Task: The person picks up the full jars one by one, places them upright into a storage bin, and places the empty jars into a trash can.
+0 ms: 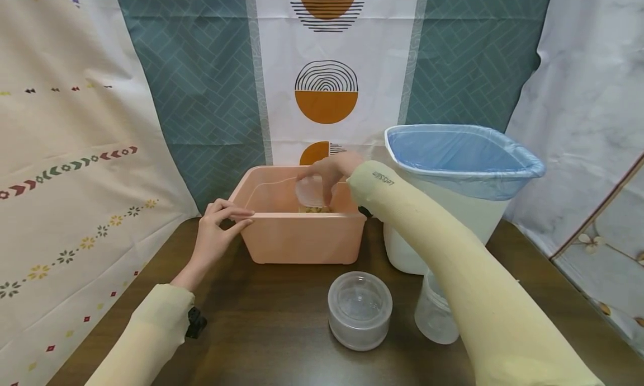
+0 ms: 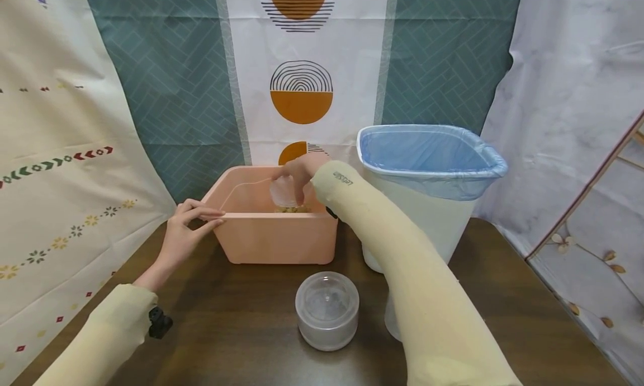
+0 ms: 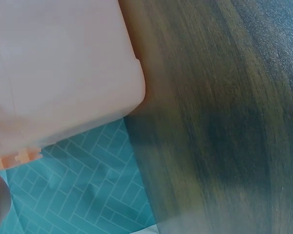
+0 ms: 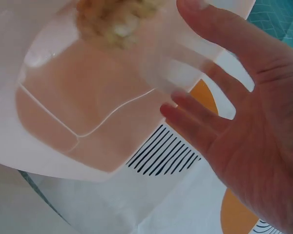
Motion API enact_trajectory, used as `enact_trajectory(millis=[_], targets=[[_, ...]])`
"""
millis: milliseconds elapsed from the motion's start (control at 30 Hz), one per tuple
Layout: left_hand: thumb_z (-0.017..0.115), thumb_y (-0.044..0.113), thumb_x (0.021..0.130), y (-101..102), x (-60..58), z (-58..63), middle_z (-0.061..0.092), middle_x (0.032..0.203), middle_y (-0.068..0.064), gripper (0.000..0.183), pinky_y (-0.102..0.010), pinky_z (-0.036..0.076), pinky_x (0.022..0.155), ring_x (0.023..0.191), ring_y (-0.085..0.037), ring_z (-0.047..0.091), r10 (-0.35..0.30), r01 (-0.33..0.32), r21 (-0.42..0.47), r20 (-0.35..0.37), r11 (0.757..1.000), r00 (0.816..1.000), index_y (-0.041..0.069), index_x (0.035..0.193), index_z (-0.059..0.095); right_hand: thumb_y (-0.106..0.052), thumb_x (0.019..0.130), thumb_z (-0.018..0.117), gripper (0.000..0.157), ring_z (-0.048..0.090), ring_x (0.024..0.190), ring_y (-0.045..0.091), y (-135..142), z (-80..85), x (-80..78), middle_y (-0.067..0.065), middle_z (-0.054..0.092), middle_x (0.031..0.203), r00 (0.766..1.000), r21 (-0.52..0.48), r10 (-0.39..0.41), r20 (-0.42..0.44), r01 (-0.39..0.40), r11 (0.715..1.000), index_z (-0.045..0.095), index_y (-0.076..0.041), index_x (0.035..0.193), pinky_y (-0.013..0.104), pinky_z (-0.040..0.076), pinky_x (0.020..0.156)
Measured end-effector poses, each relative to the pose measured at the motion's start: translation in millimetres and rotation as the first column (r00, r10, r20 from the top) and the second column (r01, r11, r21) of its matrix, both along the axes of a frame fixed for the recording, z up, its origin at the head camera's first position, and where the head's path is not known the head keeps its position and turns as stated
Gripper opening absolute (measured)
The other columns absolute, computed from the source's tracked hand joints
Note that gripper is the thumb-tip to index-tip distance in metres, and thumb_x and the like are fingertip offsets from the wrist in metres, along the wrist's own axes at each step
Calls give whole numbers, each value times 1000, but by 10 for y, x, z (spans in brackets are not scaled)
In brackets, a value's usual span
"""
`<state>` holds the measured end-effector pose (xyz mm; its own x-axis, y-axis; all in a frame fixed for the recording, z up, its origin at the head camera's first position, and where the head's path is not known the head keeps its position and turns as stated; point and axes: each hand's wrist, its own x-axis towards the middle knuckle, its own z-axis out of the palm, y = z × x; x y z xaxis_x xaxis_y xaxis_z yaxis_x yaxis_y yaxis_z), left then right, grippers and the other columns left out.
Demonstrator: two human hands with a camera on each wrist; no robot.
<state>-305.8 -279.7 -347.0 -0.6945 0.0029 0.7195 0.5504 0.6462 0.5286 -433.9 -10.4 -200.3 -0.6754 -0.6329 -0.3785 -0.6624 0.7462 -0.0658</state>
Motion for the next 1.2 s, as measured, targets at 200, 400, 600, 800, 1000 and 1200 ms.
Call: enact_trajectory(millis=[200,400,600,800,1000,1200], targets=[[81,10,79,15,-16,-7,61,96,-1,20,-28,30,79,91,-5,43,3,-3,5,1,1000,1000,13,99,79,-23,81,82,103,27,150,23,4,23,9,0,24,165,999,-9,18,-40,-19,1000,16,-42,157,49,26,121],[81,11,80,10,-9,1,61,96,-2,19,-26,30,80,92,-7,43,7,-7,6,-1,1000,1000,13,99,79,-20,82,81,98,24,150,23,22,107,87,-1,25,165,998,-33,45,-52,-47,998,20,-36,158,47,24,122],[81,9,79,6,-2,-13,60,95,-1,20,-25,29,80,91,-11,44,5,-5,2,-18,1000,1000,12,99,79,-20,83,80,97,25,151,23,57,165,143,-2,27,164,996,-29,66,-67,-68,997,20,-36,158,46,27,121],[81,11,80,16,-13,-32,60,96,-1,19,-27,30,79,91,-6,43,3,-3,6,-5,1000,1000,13,99,79,-18,84,79,94,26,150,22,115,174,168,-4,28,163,997,-79,70,-32,-72,994,22,-36,157,46,27,121],[80,12,81,15,-2,-54,60,97,-2,18,-28,29,80,91,-3,41,18,-19,12,18,1000,1000,14,100,79,-22,84,79,90,28,149,22,138,218,254,-4,31,162,995,-143,102,-24,-104,984,26,-35,156,46,27,122],[80,11,81,24,-7,-34,60,97,-2,19,-26,29,80,91,-3,41,19,-19,15,17,1000,1000,13,100,79,-24,85,78,85,37,144,21,224,355,404,-6,35,159,987,-250,146,-71,-159,955,31,-35,155,41,32,119]])
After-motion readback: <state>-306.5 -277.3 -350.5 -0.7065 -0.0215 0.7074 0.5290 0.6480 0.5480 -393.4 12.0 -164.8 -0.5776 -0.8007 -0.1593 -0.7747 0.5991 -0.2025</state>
